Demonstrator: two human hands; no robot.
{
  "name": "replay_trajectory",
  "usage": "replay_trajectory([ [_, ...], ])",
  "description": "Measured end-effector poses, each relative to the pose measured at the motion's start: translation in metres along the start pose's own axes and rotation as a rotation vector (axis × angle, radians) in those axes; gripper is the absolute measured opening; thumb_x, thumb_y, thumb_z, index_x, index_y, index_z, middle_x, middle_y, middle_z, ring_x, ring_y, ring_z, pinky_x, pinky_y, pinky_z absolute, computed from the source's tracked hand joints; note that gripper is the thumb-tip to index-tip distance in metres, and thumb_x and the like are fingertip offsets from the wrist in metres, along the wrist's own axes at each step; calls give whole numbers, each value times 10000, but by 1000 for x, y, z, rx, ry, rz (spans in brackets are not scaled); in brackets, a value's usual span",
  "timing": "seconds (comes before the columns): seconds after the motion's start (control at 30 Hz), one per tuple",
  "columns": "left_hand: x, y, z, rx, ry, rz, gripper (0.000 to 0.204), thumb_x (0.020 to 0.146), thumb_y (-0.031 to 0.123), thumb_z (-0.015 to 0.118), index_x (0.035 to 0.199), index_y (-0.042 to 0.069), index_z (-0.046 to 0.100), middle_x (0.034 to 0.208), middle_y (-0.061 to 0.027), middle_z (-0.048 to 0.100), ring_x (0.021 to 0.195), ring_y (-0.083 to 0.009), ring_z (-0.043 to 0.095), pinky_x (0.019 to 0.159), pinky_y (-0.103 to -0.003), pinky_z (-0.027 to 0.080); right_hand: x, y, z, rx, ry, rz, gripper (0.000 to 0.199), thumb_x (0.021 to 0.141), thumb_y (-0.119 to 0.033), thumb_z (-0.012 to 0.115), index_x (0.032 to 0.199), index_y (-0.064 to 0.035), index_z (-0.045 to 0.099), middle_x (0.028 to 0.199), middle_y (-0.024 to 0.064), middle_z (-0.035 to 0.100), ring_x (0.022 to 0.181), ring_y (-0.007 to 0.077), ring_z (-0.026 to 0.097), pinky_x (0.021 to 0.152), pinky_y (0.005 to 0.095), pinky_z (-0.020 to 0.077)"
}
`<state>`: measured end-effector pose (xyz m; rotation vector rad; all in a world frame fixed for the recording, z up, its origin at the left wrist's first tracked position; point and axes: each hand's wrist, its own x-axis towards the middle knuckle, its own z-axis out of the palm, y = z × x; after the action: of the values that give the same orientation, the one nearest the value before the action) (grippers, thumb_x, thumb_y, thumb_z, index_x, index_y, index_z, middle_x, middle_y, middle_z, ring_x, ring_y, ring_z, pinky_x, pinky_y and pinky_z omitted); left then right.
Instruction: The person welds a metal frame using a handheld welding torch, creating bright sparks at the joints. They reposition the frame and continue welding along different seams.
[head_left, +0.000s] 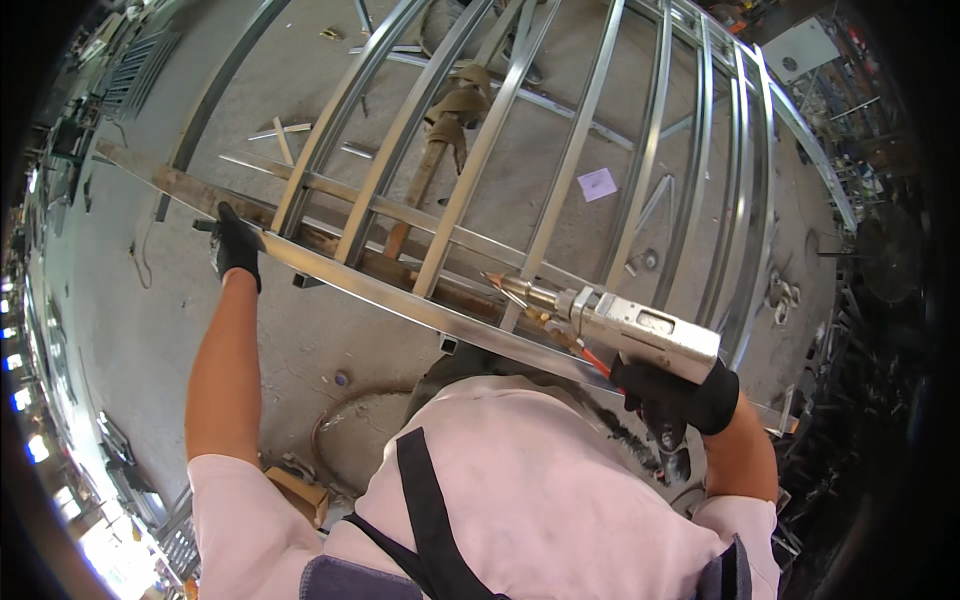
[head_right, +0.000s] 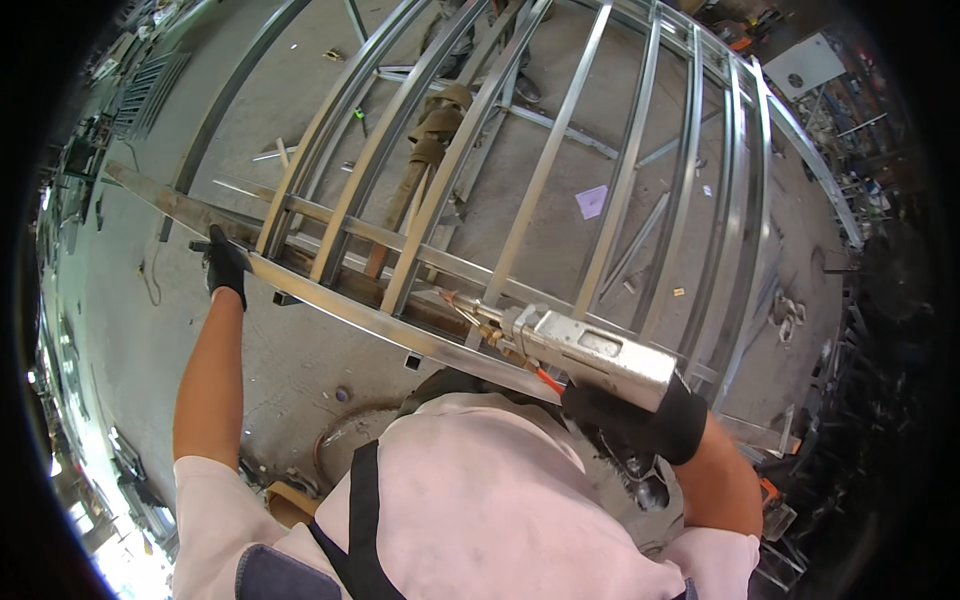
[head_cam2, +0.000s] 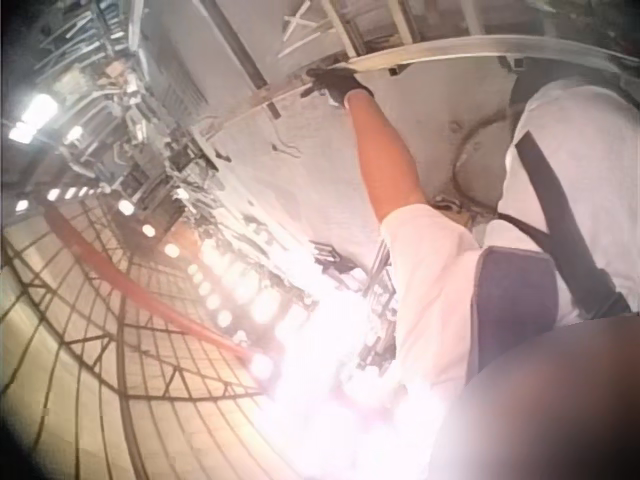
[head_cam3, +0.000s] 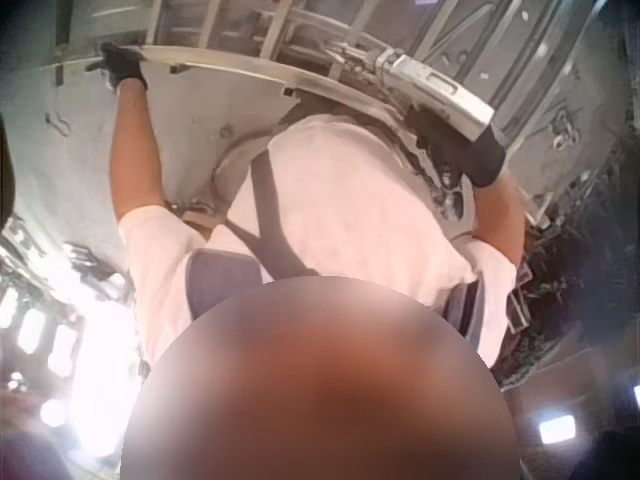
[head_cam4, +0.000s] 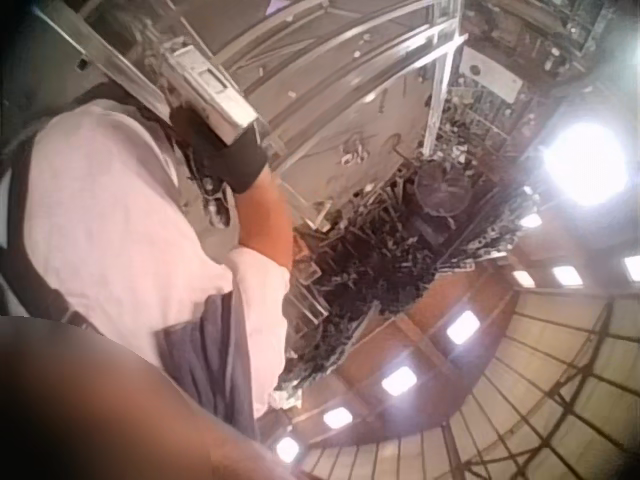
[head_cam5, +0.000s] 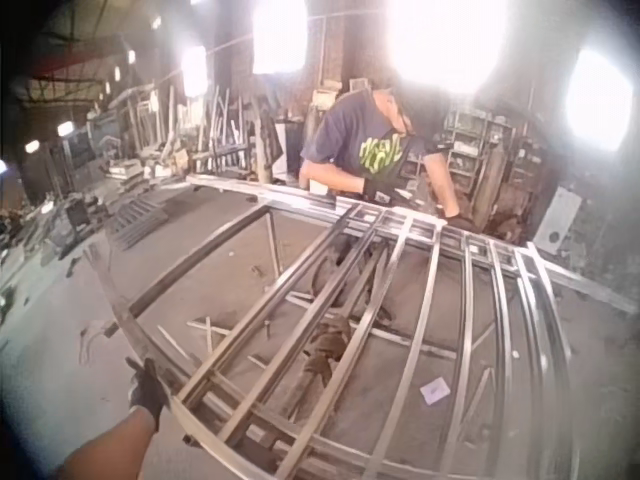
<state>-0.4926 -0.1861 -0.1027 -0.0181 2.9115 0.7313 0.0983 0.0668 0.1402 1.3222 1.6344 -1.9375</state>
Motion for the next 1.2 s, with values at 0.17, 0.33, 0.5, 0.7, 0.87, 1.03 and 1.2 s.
replay_trajectory([
  [0.17,-20,-9,-7,-205,80,16,740,1034,604,414,1352,-32,618,1363,-252,638,1269,-401,606,1069,-481,467,-39,1,-17,10,5,-56,368,940,-218,774,1215,1,665,823,35,679,651,102,607,571,279,513],
  [0.33,-101,-12,-18,-554,-113,222,571,1079,440,475,1295,-67,623,1254,-208,686,1138,-321,636,980,-412,479,-35,-18,-49,-264,-70,8,434,938,-228,772,1283,6,652,806,44,682,651,109,610,569,282,514],
  [0.5,-141,21,-11,-589,-157,54,593,1049,497,396,902,-20,645,795,-95,637,713,-224,611,616,-363,473,1,-32,-60,-250,-161,65,483,952,-260,749,1341,-2,621,817,57,679,656,122,634,539,277,512],
  [0.7,-133,41,5,-312,43,-245,630,1016,454,349,1273,-27,664,1254,-259,692,1136,-394,689,964,-487,548,38,-33,-71,-228,-340,74,511,951,-269,745,1367,-10,603,887,70,679,680,123,628,561,279,516],
  [0.87,-131,35,13,22,130,-95,617,1023,428,308,1245,-1,691,1256,-226,702,1116,-385,698,959,-484,554,60,-31,-72,-192,-414,45,552,926,-225,755,1400,1,586,942,96,697,694,156,662,606,301,551],
  [1.03,-124,30,11,-16,107,-174,505,1031,364,366,1206,15,688,1225,-216,713,1093,-384,708,931,-486,570,67,-32,-72,-164,-457,101,483,936,-240,753,1337,-5,621,936,49,678,711,124,609,615,288,526],
  [1.2,-114,17,18,491,153,103,251,998,210,538,1174,58,633,1180,-209,710,1090,-375,712,910,-473,596,67,-31,-71,-122,-479,87,494,942,-234,748,1364,-17,613,935,42,679,714,123,601,626,283,528],
])
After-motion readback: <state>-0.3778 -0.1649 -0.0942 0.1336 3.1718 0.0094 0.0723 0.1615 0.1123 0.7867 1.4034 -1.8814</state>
